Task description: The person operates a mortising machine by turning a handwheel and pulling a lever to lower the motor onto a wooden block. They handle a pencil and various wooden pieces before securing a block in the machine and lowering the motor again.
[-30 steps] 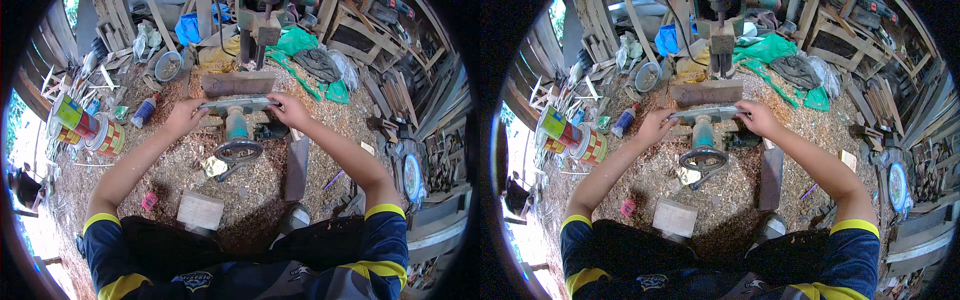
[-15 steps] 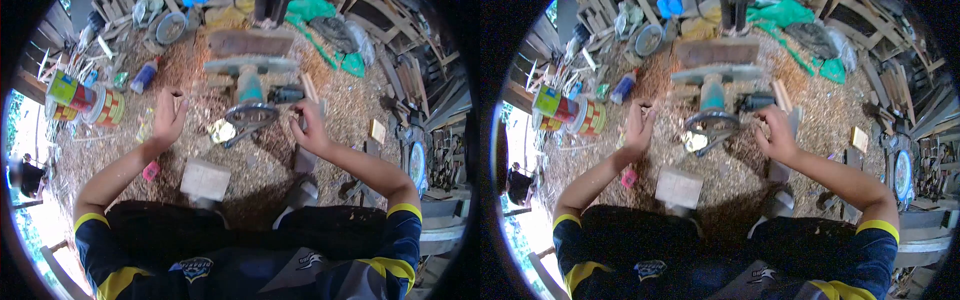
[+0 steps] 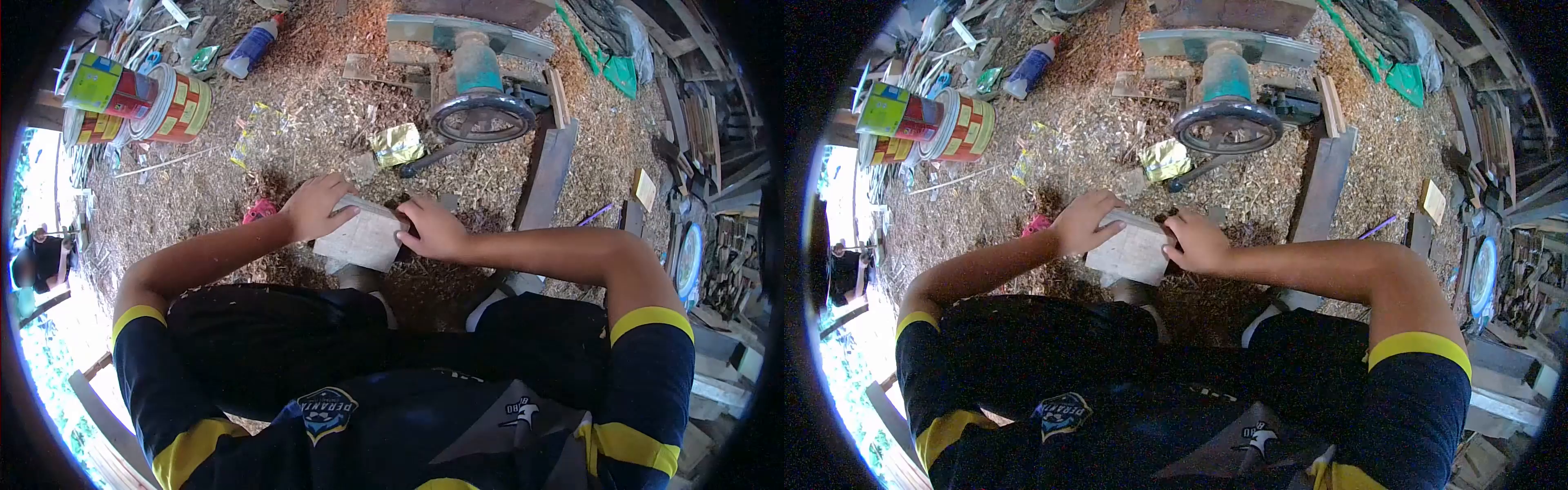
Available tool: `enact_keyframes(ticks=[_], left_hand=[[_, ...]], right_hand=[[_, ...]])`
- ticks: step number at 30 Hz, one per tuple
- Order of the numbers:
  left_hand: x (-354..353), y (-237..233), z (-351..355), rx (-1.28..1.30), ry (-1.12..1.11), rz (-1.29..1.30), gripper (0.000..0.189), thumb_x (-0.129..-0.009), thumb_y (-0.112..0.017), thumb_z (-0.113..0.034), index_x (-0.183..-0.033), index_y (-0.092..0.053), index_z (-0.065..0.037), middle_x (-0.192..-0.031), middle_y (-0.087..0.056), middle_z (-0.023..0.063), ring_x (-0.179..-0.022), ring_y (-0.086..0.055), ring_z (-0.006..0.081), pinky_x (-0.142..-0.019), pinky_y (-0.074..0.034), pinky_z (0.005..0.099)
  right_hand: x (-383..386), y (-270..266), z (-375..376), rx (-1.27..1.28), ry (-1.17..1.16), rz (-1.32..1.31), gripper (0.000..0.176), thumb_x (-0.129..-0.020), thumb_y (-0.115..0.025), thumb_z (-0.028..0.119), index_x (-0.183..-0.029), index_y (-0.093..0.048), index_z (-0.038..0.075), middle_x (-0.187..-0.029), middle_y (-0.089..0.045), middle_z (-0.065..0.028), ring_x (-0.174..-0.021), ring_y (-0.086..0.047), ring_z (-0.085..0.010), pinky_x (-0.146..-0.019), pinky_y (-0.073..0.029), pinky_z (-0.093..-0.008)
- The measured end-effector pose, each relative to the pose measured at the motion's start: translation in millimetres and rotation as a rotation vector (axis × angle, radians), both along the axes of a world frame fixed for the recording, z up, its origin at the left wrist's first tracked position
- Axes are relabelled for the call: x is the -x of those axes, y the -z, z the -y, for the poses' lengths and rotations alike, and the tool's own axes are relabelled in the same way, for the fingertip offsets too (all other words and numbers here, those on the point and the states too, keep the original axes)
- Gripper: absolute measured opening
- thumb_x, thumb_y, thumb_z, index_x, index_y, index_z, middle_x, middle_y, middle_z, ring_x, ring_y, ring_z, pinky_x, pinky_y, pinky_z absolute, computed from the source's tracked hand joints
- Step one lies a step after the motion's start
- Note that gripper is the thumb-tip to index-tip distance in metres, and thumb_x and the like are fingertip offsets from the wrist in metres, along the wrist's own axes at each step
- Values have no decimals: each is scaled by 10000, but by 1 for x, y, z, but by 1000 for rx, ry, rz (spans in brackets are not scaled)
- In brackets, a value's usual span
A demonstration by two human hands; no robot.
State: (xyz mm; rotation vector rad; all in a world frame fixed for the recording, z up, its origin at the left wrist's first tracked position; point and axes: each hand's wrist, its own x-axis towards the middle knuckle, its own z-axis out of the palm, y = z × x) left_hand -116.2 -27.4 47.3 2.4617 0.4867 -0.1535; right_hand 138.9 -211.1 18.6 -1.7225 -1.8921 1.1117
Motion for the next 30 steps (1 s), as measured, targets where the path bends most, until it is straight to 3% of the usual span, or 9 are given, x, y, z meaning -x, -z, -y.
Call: enact_keyframes(ticks=[7,10,12,13,16,18,21,27,30], left_hand=[[3,-5,-7,178,-19,-78,564,-942,-823,-408,-1315,-651,-22,-1219,-667,214,-1138,-674,433,-998,-547,507],[3,-8,-10,270,-47,-55,511,-966,-821,-402,-1261,-687,-7,-1148,-710,196,-1116,-703,348,-987,-548,468],[0,-8,-11,458,-284,-170,517,-968,-822,-484,-1146,-741,-6,-933,-730,110,-830,-716,252,-768,-592,417],[-4,-10,-13,456,-280,-170,517,-968,-822,-484,-1146,-741,-6,-933,-730,110,-830,-716,252,-768,-592,417],[-17,-21,-25,779,-371,-218,569,-1018,-761,-555,-1136,-763,1,-928,-749,70,-769,-691,166,-665,-564,351],[-28,-30,-29,1034,-392,-294,483,-1111,-649,-470,-1222,-755,-13,-1169,-782,132,-1021,-744,208,-902,-581,396],[-42,-50,-22,1365,-469,-239,563,-1124,-601,-501,-1330,-720,9,-1231,-779,159,-1100,-754,228,-939,-599,429],[-54,-46,-37,1453,-578,-524,677,-1135,-543,-556,-1457,-648,30,-1368,-739,200,-1192,-749,254,-1056,-579,418],[-69,-104,-32,1368,-543,-519,717,-1132,-525,-595,-1480,-640,21,-1377,-737,192,-1176,-748,240,-1044,-579,400]], right_hand=[[6,13,6,81,-15,43,528,-937,-804,297,-1325,-579,17,-1250,-604,-228,-1207,-623,-454,-1032,-518,-520],[0,6,4,94,-14,-41,555,-916,-827,292,-1330,-562,35,-1231,-591,-250,-1173,-625,-469,-1002,-522,-547],[-10,-12,4,-48,-74,-33,668,-922,-823,370,-1424,-542,30,-1319,-576,-277,-1237,-597,-489,-1054,-500,-551],[-15,-26,3,-50,-70,-33,668,-922,-823,370,-1424,-542,30,-1319,-576,-277,-1237,-597,-489,-1054,-500,-551],[-35,-59,5,-305,-161,-71,1050,-858,-825,615,-1628,-424,24,-1547,-470,-313,-1422,-504,-504,-1234,-355,-596],[-58,-90,0,-418,-253,-40,1077,-837,-835,644,-1626,-431,33,-1555,-468,-304,-1430,-503,-494,-1234,-358,-601],[-81,-128,-6,-536,-374,-26,1074,-785,-888,643,-1588,-488,52,-1573,-485,-257,-1420,-527,-468,-1185,-417,-614],[-102,-167,-2,-651,-358,-89,850,-804,-936,403,-1483,-572,47,-1442,-621,-211,-1303,-634,-420,-1089,-522,-526],[-111,-187,-7,-605,-186,-164,749,-769,-954,261,-1405,-630,35,-1280,-705,-163,-1191,-694,-373,-1033,-568,-476]])
